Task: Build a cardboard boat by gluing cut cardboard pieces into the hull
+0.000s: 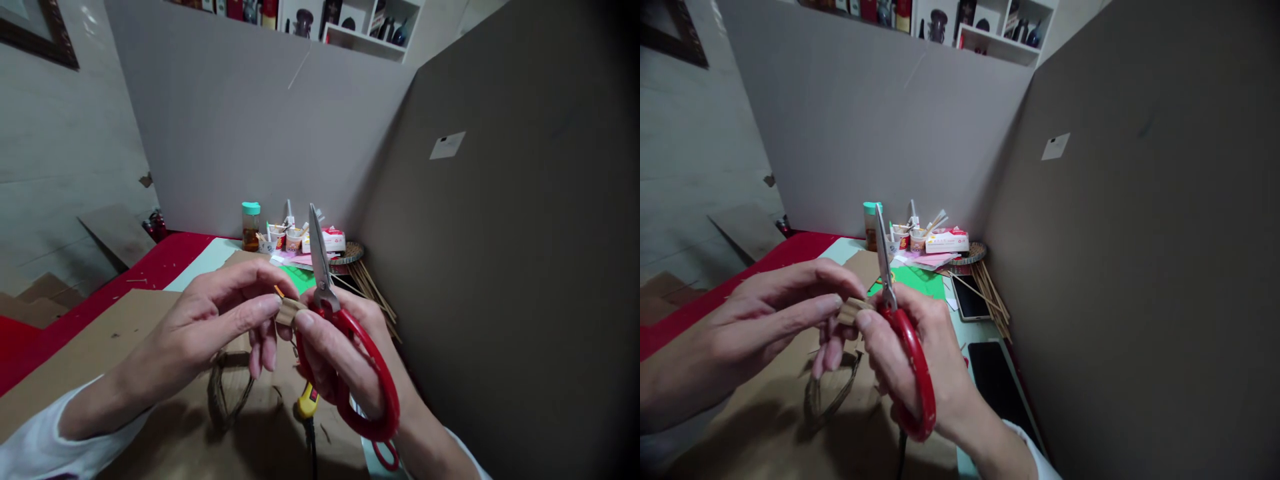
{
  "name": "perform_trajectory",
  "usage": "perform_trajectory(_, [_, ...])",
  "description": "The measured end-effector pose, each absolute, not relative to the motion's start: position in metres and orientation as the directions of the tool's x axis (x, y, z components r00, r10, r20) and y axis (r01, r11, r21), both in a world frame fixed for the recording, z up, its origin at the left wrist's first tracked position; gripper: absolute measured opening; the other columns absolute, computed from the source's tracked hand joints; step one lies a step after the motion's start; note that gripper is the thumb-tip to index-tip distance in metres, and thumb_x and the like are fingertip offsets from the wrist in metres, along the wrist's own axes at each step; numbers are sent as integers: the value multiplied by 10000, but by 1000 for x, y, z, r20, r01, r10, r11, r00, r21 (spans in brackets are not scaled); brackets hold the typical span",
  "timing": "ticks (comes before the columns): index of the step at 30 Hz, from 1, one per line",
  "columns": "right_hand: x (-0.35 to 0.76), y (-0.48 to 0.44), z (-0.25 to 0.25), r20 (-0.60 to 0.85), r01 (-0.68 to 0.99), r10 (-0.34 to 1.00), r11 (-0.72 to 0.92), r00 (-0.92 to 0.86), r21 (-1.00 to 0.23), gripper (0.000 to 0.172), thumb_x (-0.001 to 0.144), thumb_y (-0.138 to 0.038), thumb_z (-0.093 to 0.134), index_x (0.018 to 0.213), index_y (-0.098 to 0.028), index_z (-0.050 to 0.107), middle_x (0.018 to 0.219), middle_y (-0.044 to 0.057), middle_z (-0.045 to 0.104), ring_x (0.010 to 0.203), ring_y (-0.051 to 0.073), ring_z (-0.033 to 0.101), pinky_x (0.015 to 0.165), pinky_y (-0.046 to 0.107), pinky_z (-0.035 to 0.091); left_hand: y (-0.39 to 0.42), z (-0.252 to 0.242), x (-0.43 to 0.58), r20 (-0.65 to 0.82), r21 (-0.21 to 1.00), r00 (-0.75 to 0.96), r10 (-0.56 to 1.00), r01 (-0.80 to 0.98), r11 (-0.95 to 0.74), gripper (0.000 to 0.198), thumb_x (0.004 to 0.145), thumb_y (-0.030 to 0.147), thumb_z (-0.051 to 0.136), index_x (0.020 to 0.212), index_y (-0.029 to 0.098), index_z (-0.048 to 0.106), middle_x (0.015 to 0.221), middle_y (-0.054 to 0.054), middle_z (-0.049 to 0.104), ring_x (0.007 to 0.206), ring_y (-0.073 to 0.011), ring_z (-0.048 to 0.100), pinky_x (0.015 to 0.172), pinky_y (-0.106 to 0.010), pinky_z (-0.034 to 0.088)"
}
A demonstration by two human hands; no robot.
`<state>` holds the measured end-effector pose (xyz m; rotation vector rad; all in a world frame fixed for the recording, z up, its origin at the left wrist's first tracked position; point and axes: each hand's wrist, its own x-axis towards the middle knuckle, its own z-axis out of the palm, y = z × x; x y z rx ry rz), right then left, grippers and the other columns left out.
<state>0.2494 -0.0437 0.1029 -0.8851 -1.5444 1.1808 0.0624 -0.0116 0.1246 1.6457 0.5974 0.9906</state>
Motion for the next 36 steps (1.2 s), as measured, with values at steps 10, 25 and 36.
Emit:
perform_trajectory(10, [250, -43, 102, 253, -55, 930, 247, -266, -967, 344, 974, -509, 658, 818, -214, 573, 518, -77, 504, 395, 77, 435, 399, 205, 389, -7, 115, 59, 316, 949, 498, 807, -168, -268, 74, 926, 223, 696, 868, 178, 684, 683, 39, 645, 504, -125, 685, 445, -180, 580])
perform_trajectory(25, [251, -40, 105, 363, 43, 907, 380, -213, -924, 200, 872, -269, 788, 834, -218, 599, 583, -88, 520, 429, 57, 438, 454, 200, 389, -11, 110, 63, 359, 932, 436, 825, -222, -288, 51, 918, 245, 742, 899, 223, 700, 657, 42, 676, 536, -153, 710, 461, -221, 611])
perform_trajectory(36, [249, -43, 109, 299, -38, 937, 297, -181, -954, 317, 908, -461, 723, 789, -224, 551, 531, -71, 493, 389, 79, 419, 372, 204, 355, -14, 122, 67, 252, 957, 507, 825, -255, -136, 92, 974, 249, 656, 924, 173, 665, 666, -12, 746, 597, -179, 765, 576, -223, 628])
